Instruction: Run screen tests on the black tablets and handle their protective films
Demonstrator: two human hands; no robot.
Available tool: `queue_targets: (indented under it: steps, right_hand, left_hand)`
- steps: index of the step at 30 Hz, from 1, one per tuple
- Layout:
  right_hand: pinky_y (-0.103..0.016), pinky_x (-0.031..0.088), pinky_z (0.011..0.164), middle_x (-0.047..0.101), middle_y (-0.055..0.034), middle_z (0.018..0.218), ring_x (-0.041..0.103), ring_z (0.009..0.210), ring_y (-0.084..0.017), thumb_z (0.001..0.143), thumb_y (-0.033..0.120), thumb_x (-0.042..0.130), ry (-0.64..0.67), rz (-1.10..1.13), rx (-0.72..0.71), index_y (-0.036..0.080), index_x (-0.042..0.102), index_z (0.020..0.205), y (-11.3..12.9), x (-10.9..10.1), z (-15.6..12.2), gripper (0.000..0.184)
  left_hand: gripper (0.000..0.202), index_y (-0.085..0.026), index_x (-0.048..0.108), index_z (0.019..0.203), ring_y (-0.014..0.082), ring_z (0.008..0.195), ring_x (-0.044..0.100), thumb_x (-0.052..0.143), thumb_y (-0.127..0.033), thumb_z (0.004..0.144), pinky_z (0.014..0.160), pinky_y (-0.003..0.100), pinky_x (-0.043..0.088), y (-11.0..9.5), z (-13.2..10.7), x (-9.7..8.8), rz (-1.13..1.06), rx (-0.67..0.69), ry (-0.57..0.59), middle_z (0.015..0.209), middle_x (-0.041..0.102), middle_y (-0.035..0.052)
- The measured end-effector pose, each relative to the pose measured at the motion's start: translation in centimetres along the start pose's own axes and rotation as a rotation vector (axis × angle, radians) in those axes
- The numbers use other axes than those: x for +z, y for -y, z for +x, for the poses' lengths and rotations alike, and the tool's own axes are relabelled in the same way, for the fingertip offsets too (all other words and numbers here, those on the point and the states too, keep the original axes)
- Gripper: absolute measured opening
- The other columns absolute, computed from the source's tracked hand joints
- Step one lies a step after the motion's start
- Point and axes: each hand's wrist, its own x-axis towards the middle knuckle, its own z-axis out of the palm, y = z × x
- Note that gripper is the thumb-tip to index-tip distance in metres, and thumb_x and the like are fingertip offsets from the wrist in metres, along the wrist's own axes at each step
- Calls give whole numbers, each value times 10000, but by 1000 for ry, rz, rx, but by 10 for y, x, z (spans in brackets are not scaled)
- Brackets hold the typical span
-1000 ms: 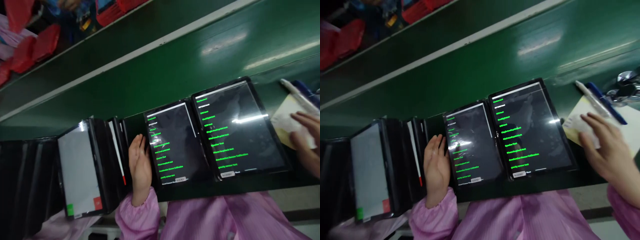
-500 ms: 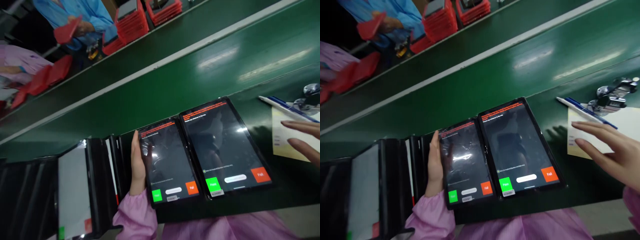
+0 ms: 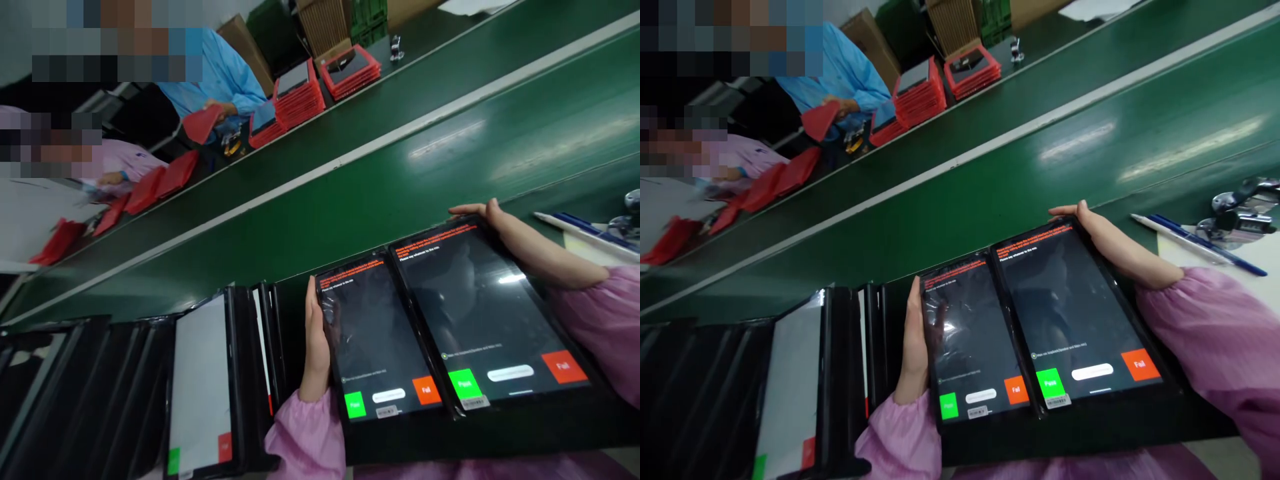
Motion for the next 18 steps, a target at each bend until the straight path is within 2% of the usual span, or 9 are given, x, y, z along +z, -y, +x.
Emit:
queue_targets:
  steps: [2,5,7,12,14,18]
  right_hand:
    - [-315,592,701,770,-81,1119,724,846,-227,905,869,565,-32,-1,2,258,724,1198,2,-3,-7,695]
    - [-311,583,715,763,-56,1081,713,861,-224,845,910,610,-65,0,-2,281,729,1106,0,-12,-19,691]
    - [-299,574,697,759,-40,1044,705,851,-219,779,953,644,-85,26,18,296,729,1065,-2,-17,-23,722]
    - [-289,566,669,759,-44,1002,683,787,-200,660,1033,658,-99,82,56,274,709,943,-4,-15,-19,812]
    - [-293,558,638,758,-47,968,672,751,-201,608,1044,683,-82,76,59,269,699,923,-3,-13,-17,837]
    - [-283,557,617,728,-23,875,658,722,-196,433,1075,725,-74,82,46,269,668,867,0,-15,-20,917]
  left_hand:
    - [721,-349,440,1648,252,1651,339,478,-725,1033,1331,412,352,-1,-6,2,-7,-29,-6,1775,379,37]
    - [707,-343,508,1599,260,1638,371,558,-717,1001,1352,426,312,-3,-12,5,44,-51,-21,1754,420,35]
    - [687,-334,543,1564,267,1620,404,589,-706,988,1345,431,330,-4,-11,7,75,-65,-30,1730,460,43]
    - [590,-284,643,1419,282,1547,502,586,-686,990,1312,448,378,-3,15,14,125,-18,-73,1606,591,86]
    - [583,-274,665,1376,285,1504,544,565,-699,990,1296,463,391,-2,26,17,115,7,-37,1544,634,97]
    - [608,-264,699,1299,278,1311,669,589,-750,952,1155,435,522,0,35,18,111,27,18,1413,699,102]
